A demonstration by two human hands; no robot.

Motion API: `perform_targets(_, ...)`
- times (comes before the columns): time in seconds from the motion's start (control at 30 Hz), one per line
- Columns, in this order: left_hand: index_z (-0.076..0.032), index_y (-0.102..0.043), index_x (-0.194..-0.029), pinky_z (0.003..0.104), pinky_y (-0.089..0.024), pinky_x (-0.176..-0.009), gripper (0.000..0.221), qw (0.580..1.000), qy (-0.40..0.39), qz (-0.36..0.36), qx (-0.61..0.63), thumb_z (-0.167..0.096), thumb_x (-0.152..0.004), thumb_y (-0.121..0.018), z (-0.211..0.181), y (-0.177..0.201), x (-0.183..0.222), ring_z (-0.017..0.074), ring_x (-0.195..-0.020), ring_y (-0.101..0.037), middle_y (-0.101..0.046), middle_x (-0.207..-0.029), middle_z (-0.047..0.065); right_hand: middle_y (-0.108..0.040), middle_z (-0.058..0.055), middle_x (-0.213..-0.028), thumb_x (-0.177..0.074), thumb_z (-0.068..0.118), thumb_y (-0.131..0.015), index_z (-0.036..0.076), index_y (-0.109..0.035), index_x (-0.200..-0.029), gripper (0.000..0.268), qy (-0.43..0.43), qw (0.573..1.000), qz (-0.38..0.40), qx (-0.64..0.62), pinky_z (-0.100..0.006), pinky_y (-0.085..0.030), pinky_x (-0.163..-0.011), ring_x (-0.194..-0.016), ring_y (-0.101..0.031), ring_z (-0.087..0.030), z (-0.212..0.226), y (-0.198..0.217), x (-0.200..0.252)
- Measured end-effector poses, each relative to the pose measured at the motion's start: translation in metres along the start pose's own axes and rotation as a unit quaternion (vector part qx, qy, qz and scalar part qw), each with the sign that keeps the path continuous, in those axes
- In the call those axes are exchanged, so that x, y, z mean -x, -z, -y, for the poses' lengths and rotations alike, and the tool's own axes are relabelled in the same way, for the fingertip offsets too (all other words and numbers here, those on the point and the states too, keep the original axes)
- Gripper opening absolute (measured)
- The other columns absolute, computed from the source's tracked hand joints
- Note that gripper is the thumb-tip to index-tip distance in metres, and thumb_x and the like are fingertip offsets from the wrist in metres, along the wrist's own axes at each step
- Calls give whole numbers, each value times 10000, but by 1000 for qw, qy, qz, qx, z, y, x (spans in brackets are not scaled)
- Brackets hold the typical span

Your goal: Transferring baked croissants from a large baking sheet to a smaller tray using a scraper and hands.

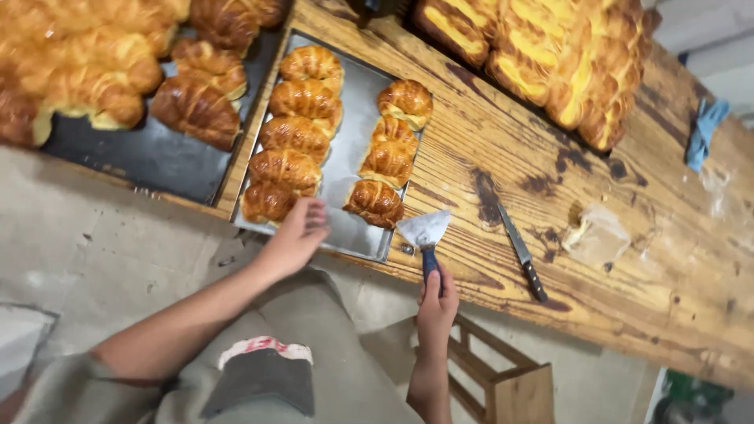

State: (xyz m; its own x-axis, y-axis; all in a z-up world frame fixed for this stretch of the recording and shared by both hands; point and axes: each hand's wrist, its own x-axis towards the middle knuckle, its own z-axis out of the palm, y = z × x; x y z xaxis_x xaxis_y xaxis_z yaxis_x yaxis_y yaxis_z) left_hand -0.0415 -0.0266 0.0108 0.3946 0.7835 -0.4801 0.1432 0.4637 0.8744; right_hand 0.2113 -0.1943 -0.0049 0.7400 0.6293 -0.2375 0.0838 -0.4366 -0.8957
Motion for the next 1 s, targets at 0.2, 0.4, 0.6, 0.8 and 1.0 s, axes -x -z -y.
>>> perform_targets(0.2,-125,-633,-1174,282,-499,-931,228,994,57,3,-98,-227,-971,-615,60,54,34,137,-983,-672,-707,-1067,17,-723,-71,-1243,-986,325,-548,72,-668,-1328,441,-83,979,13,185,-337,-503,-932,-1143,-666,-212,30,1,36)
perform_targets(0.4,-82,-649,-1218,447,-557,-978,341,890,-177,173,-383,-258,-929,-690,34,38,-13,335,-1180,-652,-668,-1207,198,-746,-163,-1172,-1015,313,-638,169,-687,-1347,365,-36,967,-77,240,-432,-576,-904,-1107,-705,-335,-12,-36,51)
perform_targets(0.6,-52,-618,-1130,399,-513,-903,299,711,-433,59,-551,-152,-859,-697,52,5,-96,286,-1048,-594,-608,-1059,116,-707,-176,-1032,-1053,289,-608,104,-677,-1317,330,-8,974,-175,141,-372,-603,-757,-875,-693,-266,-60,-82,39)
perform_targets(0.8,-135,-575,-862,384,-396,-705,127,630,-577,-137,-502,-198,-971,-593,37,3,-121,253,-818,-512,-500,-851,69,-680,-278,-1142,-1076,304,-591,47,-644,-1336,369,46,965,-197,166,-505,-546,-879,-1059,-672,-416,-48,-110,42)
perform_targets(1.0,-64,-634,-1134,510,-428,-925,591,715,-441,77,-537,-354,-675,-868,35,21,-90,320,-1059,-533,-586,-1143,150,-632,-53,-910,-1083,310,-576,145,-643,-1342,314,2,975,-214,57,-262,-532,-617,-748,-589,-143,-74,-91,80)
